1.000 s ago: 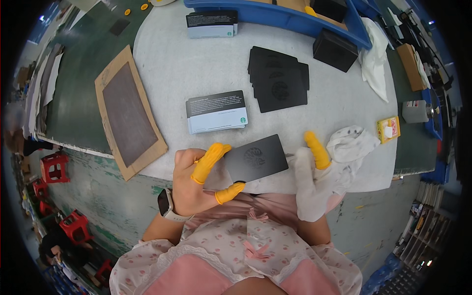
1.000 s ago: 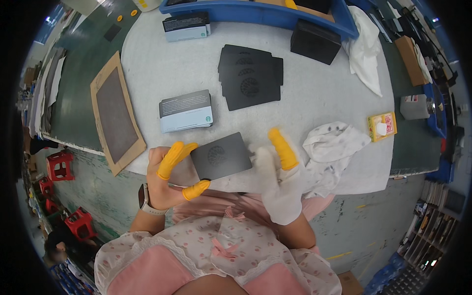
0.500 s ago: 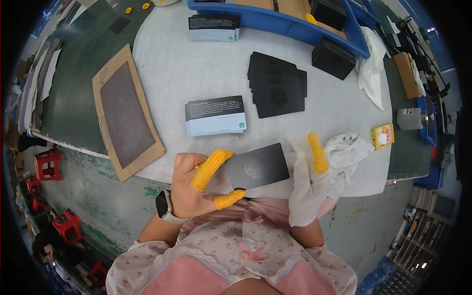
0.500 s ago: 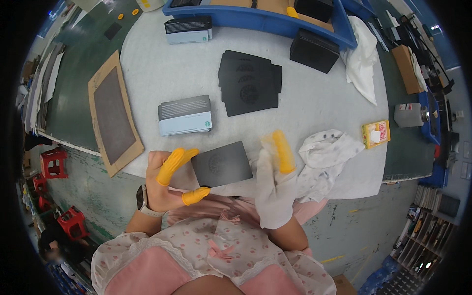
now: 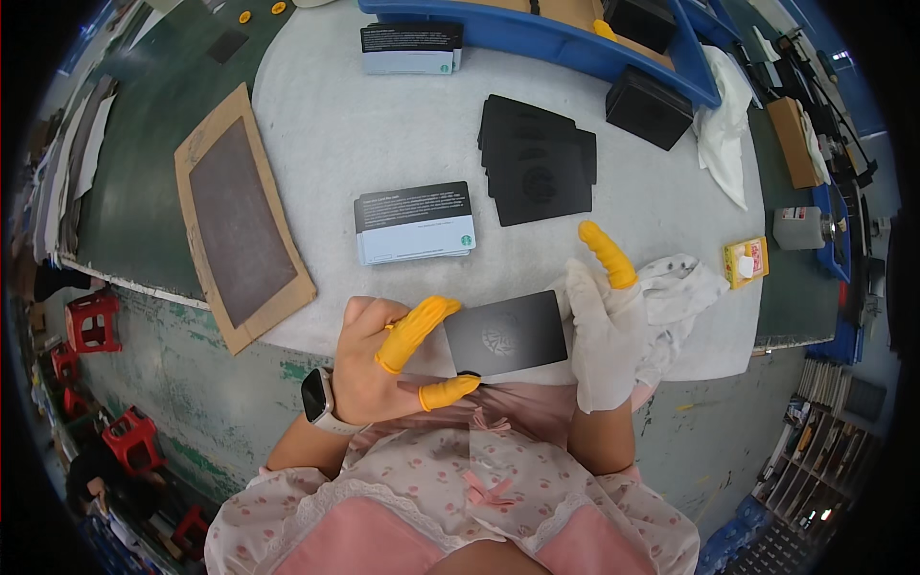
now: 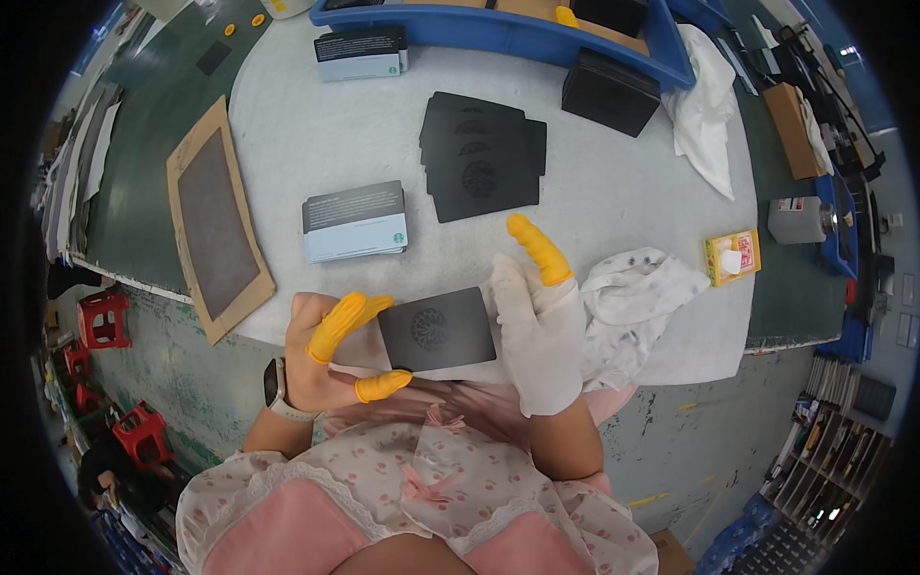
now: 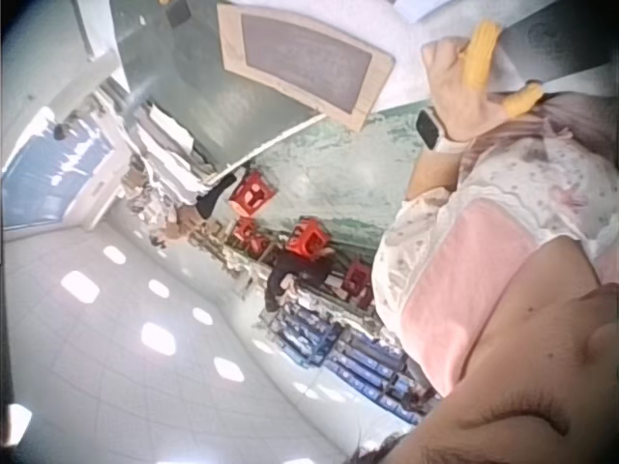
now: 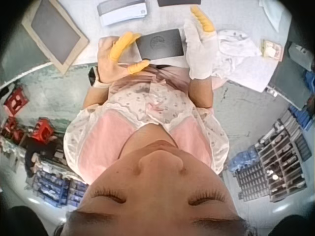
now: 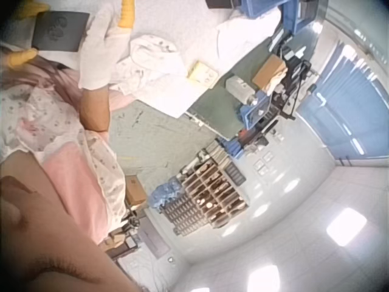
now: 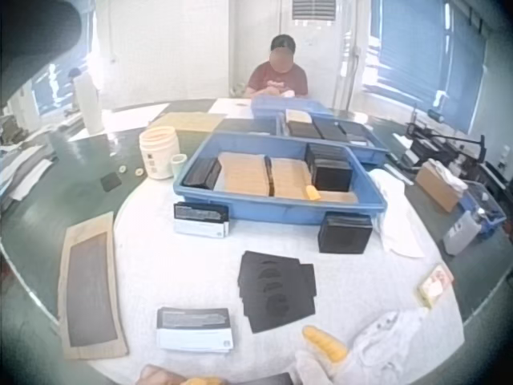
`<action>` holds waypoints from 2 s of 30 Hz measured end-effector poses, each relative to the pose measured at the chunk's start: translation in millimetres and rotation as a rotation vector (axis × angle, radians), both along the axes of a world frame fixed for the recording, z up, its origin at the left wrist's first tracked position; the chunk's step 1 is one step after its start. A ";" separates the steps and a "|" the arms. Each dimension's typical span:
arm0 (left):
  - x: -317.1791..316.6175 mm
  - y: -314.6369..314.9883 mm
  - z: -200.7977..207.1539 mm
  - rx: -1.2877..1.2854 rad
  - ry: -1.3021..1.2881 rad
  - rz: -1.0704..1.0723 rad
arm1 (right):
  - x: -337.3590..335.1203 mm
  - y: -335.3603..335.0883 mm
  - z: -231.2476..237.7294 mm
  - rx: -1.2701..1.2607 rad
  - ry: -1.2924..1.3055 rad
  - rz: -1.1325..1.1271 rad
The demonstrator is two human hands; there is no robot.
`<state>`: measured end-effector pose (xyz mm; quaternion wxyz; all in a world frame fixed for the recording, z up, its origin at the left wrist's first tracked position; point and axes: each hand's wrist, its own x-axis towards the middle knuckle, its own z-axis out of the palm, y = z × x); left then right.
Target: The person cleans and inspects rectangular metal plates at a workbench with a white cloth.
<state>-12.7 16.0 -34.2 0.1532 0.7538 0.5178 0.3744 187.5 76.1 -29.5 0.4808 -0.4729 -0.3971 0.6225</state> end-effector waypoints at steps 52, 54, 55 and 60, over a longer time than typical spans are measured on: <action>37.7 6.5 1.8 -0.012 0.043 0.081 | 9.1 -9.6 24.9 -0.379 0.364 0.223; 36.8 8.3 -3.7 0.035 -0.012 0.070 | 3.8 -8.1 24.1 -0.390 0.337 0.188; 36.0 9.3 -5.5 0.048 -0.027 0.046 | 1.7 -7.4 23.4 -0.399 0.311 0.151; 34.0 8.4 -13.3 0.024 -0.050 0.008 | 1.4 -3.7 6.5 -0.406 0.357 0.141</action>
